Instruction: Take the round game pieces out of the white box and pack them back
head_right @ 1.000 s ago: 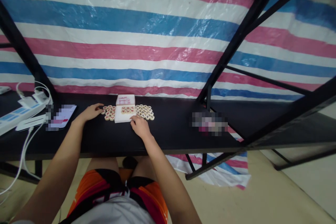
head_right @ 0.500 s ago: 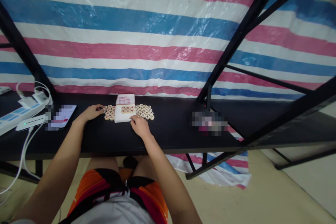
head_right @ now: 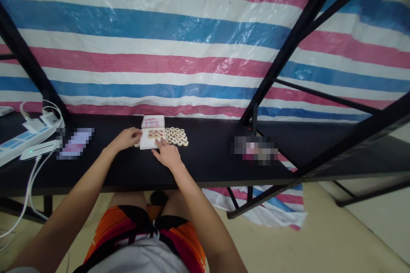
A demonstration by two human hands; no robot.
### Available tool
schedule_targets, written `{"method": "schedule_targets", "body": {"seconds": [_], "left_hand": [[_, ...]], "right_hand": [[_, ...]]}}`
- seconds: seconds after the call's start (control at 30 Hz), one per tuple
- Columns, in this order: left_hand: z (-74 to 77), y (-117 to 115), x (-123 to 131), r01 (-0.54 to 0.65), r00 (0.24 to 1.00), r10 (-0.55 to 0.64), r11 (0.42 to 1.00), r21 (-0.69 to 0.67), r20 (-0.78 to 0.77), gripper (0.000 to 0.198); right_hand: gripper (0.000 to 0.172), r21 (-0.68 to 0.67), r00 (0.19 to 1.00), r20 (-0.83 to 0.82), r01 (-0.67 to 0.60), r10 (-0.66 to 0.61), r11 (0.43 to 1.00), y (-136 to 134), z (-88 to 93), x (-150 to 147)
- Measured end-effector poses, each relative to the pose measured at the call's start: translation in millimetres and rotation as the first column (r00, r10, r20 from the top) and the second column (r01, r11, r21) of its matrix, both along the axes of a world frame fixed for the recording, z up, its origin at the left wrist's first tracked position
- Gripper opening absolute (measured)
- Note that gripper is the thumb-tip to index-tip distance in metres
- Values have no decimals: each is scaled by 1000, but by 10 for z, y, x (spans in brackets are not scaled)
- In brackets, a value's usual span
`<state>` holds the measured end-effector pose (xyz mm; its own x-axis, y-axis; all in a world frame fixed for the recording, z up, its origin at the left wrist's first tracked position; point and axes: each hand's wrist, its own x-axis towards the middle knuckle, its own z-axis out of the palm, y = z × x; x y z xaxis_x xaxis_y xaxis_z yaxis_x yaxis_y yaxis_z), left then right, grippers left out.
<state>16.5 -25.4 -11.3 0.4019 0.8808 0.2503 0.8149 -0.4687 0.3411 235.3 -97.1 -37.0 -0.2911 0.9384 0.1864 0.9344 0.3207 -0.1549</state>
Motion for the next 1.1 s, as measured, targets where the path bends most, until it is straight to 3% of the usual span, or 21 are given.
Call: {"method": "schedule_targets", "body": {"seconds": [0.23,0.57,0.9,1.1], "left_hand": [[-152,5,211,172,979,-168,985,31,-118,30],[-105,-53,251,172,977,-166,985,30,-135,30],[-119,-42,248,183,979,-180,983,27,-93,28],[-126,-40,252,177,978,-174,984,16,-111,28]], "right_hand": [[54,0,999,-45,-7,7,1000,47,-41,18],[68,-52,998,-43,46,-48,998,83,5,15],[60,-14,998,-37,42,-43,999,38,27,-21],[64,-32,998,-8,63,-63,998,63,41,-20]]}}
